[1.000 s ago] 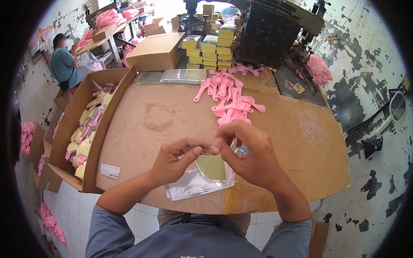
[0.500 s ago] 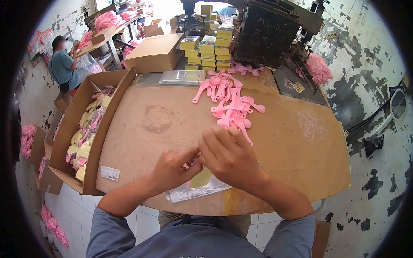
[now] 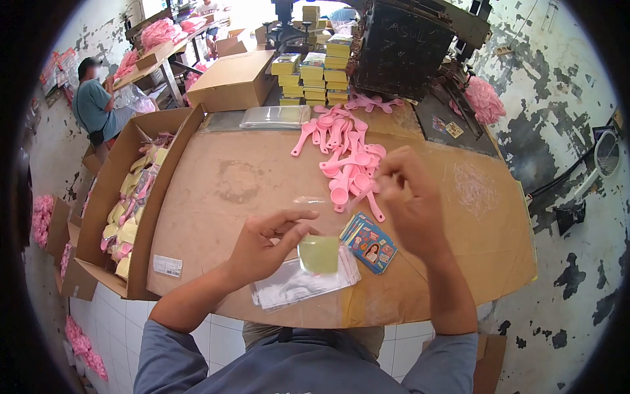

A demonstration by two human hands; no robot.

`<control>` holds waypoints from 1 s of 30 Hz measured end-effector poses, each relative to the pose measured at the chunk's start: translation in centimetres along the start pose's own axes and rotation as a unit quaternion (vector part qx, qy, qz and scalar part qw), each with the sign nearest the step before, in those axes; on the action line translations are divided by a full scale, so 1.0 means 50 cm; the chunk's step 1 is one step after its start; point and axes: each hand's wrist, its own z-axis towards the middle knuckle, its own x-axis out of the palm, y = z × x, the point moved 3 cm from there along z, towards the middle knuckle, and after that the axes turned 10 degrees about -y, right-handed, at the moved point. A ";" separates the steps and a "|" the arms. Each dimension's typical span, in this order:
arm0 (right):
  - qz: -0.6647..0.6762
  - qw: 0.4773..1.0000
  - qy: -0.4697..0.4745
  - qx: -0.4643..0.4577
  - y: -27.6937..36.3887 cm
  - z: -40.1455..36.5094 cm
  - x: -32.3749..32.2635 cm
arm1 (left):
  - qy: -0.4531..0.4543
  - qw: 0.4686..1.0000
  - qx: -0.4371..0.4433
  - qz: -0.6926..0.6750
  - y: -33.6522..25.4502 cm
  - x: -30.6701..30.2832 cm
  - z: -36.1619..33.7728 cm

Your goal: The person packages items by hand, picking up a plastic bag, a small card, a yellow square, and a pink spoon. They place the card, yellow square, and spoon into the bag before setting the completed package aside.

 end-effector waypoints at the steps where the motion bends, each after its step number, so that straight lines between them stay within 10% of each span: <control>1: 0.083 0.993 0.007 0.082 -0.014 -0.001 -0.032 | -0.004 0.999 -0.032 -0.036 0.011 -0.002 0.002; 5: 0.365 0.899 0.181 0.159 -0.097 0.012 -0.257 | -0.018 0.993 -0.082 -0.087 0.024 -0.015 0.008; 10: -0.164 0.977 -0.093 0.098 -0.262 0.002 -0.387 | -0.037 0.986 -0.084 -0.140 0.013 -0.009 0.011; 14: -0.571 0.801 -0.135 -0.118 -0.236 -0.043 -0.337 | -0.045 0.993 -0.067 -0.088 0.018 -0.013 0.016; 20: -0.159 0.982 0.096 -0.009 -0.070 -0.054 -0.079 | -0.065 0.993 -0.064 -0.076 0.030 -0.014 0.017; 30: 0.177 0.932 0.246 0.199 -0.089 -0.096 0.104 | -0.084 0.988 -0.060 -0.112 0.040 -0.031 0.019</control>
